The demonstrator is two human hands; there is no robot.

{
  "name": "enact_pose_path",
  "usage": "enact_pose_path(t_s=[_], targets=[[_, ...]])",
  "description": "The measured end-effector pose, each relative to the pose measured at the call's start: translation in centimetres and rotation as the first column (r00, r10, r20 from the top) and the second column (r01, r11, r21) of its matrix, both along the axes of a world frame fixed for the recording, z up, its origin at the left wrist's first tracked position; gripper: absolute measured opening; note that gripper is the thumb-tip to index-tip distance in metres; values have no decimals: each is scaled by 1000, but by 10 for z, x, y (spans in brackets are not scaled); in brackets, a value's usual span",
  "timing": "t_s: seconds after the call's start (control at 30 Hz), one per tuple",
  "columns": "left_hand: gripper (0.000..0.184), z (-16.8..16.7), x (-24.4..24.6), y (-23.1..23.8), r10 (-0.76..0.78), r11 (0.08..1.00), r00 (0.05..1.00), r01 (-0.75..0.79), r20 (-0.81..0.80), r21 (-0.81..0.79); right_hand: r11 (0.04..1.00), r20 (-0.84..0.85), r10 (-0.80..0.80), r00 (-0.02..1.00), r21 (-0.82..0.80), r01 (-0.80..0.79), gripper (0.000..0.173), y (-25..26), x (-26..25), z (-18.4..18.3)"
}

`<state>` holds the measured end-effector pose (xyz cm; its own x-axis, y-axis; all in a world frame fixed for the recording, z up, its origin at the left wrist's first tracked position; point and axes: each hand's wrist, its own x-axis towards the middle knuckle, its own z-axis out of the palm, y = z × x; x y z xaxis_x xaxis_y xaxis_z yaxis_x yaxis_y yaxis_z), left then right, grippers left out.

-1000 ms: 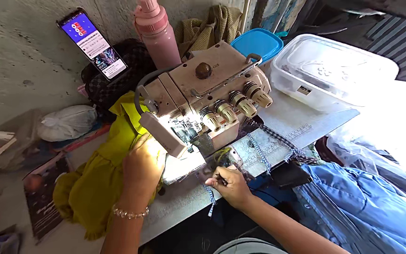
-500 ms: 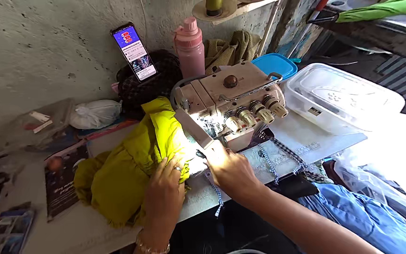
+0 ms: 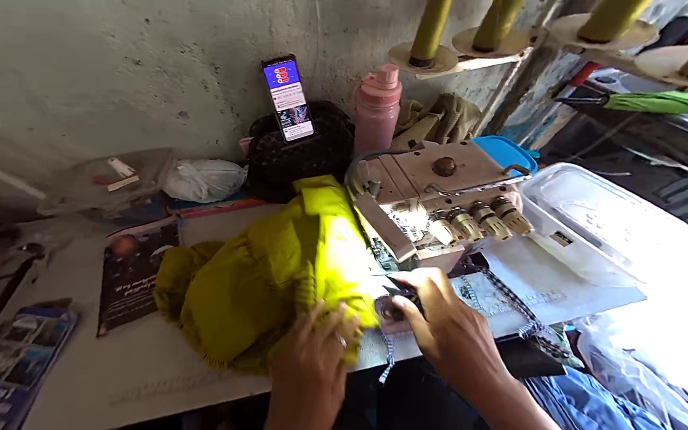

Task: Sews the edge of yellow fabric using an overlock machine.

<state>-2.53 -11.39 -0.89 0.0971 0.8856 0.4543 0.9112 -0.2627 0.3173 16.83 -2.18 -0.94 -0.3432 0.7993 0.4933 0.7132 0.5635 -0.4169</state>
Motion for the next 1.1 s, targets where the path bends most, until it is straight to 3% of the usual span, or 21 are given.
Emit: enact_pose_path(t_s=[0.07,0.13,0.17,0.23,0.33,0.4,0.47,0.53,0.6,0.67,0.73,0.8,0.93,1.03,1.1], targets=[[33,0,8,-29,-130,985,976,148,175,-93,997,-184,37,982,-62,-49,43,-8,14,-19],[29,-3,6,-49,-168,959,896,245,411,-142,994,-355,42,934,-76,-74,36,-16,15,-34],[29,-5,0,-56,-125,969,864,212,489,-127,993,-412,66,909,-64,-101,30,-19,12,-35],[28,-7,-25,-61,66,997,868,-36,492,-69,987,-445,134,886,-21,-160,24,-22,5,-33],[41,-4,-74,-54,468,866,834,-498,292,34,994,-314,106,943,47,-97,34,-18,-4,-25],[67,-7,-98,-43,648,741,712,-672,272,-7,998,-219,33,975,67,-19,48,-15,-4,-22],[82,-12,-109,-25,727,672,632,-736,266,-87,997,-201,17,980,73,-2,52,-19,-3,-23],[80,-18,-109,-5,743,662,622,-737,247,-137,995,-212,75,974,82,-59,50,-34,-6,-22],[60,-28,-107,12,728,676,636,-729,254,-111,988,-152,130,980,98,-116,50,-50,-16,-23],[47,-29,-103,16,684,705,627,-699,372,-118,981,-68,134,989,151,-123,47,-49,-31,-32],[47,-17,-99,10,599,724,490,-670,634,-166,979,-55,140,989,155,-130,33,-31,-33,-38],[42,-3,-107,2,454,729,383,-679,804,-88,988,-136,131,982,93,-119,18,-12,-21,-37],[38,30,-129,-32,439,735,551,-674,709,68,992,-385,-100,917,-107,63,24,15,6,-21],[34,38,-138,-41,461,754,646,-647,609,115,989,-470,-127,874,-129,74,23,25,8,-22],[35,40,-141,-44,490,745,659,-656,571,119,988,-492,-120,862,-142,56,20,25,5,-21]])
